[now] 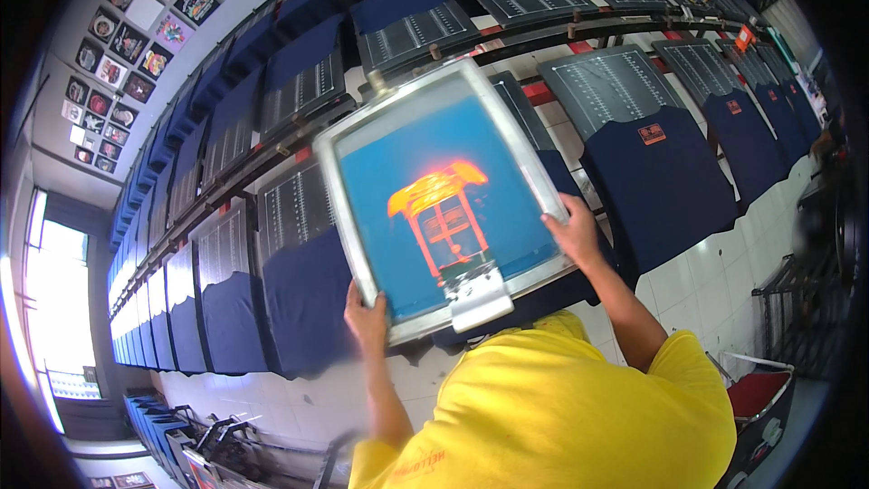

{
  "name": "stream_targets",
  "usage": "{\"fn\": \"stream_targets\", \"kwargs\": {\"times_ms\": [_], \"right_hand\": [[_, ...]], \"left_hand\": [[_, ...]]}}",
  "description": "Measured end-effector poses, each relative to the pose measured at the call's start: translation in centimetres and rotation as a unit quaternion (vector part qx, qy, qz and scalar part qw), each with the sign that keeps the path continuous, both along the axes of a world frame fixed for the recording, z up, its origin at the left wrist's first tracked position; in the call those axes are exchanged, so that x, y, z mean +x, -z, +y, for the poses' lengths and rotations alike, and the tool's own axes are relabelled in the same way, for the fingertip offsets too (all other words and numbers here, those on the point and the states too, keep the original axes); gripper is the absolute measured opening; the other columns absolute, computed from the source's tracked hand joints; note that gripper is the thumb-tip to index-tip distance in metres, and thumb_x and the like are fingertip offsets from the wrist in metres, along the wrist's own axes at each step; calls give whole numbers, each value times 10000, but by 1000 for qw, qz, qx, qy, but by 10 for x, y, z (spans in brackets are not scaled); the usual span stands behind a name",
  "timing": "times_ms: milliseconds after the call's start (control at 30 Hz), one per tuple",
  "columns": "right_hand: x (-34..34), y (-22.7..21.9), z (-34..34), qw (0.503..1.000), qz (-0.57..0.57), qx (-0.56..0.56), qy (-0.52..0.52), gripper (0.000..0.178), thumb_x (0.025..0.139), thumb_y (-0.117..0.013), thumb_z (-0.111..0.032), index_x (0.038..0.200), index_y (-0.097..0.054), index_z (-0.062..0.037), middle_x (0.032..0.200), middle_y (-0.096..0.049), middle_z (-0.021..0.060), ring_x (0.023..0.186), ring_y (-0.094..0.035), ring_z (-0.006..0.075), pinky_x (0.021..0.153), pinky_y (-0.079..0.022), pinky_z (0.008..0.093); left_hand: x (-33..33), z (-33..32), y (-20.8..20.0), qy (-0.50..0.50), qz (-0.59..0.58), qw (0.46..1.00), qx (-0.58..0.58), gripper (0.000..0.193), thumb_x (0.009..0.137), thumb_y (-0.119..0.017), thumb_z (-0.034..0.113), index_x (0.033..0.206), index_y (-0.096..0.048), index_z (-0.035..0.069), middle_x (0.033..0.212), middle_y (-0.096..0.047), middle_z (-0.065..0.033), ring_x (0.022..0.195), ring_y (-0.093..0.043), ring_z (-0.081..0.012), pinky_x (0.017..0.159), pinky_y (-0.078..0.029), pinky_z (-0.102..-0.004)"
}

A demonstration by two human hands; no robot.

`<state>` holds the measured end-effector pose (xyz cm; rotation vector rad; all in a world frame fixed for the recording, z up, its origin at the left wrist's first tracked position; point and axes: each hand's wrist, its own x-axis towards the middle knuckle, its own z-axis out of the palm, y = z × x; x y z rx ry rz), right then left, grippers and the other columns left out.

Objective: The person applies orange ink to a screen using a spatula, and then uses a squeegee to print a design onto multiple navy blue t-shirts on a long printing table.

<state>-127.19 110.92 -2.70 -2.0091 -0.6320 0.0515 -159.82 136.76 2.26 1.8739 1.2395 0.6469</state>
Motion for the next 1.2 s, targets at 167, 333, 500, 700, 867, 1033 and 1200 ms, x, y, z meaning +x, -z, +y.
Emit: {"fn": "stream_targets", "kwargs": {"times_ms": [167, 333, 500, 700, 867, 1033, 1200], "right_hand": [[-62, -3, 49, 995, 22, 36, -94, 526, 791, -784, -161, 1235, -596, 50, 1072, -621, 227, 1004, -590, 398, 911, -475, 458], [-116, -3, 79, 979, 71, 27, -190, 571, 838, -728, -159, 1322, -542, 81, 1155, -585, 224, 1076, -550, 383, 970, -454, 450], [-145, -6, 98, 964, 83, 13, -251, 565, 849, -723, -159, 1326, -542, 84, 1156, -587, 209, 1073, -551, 374, 978, -448, 440], [-166, -2, 123, 965, 50, 16, -257, 559, 839, -728, -159, 1311, -554, 83, 1139, -592, 208, 1071, -553, 376, 968, -452, 441], [-187, 0, 149, 971, 37, 6, -237, 579, 814, -750, -170, 1300, -563, 82, 1132, -597, 211, 1065, -558, 381, 961, -458, 442], [-221, 11, 176, 986, 10, -8, -164, 596, 791, -777, -195, 1296, -575, 49, 1124, -605, 196, 1062, -563, 378, 952, -465, 445], [-255, 14, 202, 994, 31, -36, -98, 581, 782, -783, -192, 1293, -590, 7, 1110, -613, 188, 1061, -570, 370, 940, -469, 436]], "left_hand": [[-103, 15, 16, -67, 88, 989, 100, 617, 788, -668, -74, 1386, -515, -98, 1256, -663, -182, 1105, -655, -235, 984, -483, -330], [-190, -13, 12, -153, 126, 978, 72, 655, 802, -638, -85, 1430, -456, -104, 1347, -600, -216, 1165, -627, -262, 1011, -468, -341], [-227, -46, 5, -204, 90, 974, 40, 639, 827, -605, -84, 1442, -434, -113, 1356, -589, -235, 1174, -620, -271, 1021, -460, -343], [-241, -48, -6, -227, 39, 973, -20, 648, 840, -618, -77, 1455, -415, -117, 1344, -602, -234, 1172, -622, -276, 1026, -455, -344], [-282, 4, 31, -212, 87, 973, 37, 650, 839, -623, -70, 1454, -418, -115, 1343, -603, -243, 1170, -625, -278, 1018, -465, -350], [-297, 84, 38, -123, 132, 979, 89, 638, 821, -639, -83, 1431, -453, -111, 1342, -609, -231, 1164, -630, -267, 1003, -478, -349], [-302, 171, 50, -57, 66, 995, 55, 630, 810, -656, -93, 1413, -472, -113, 1332, -618, -231, 1167, -634, -269, 1006, -481, -343]]}}
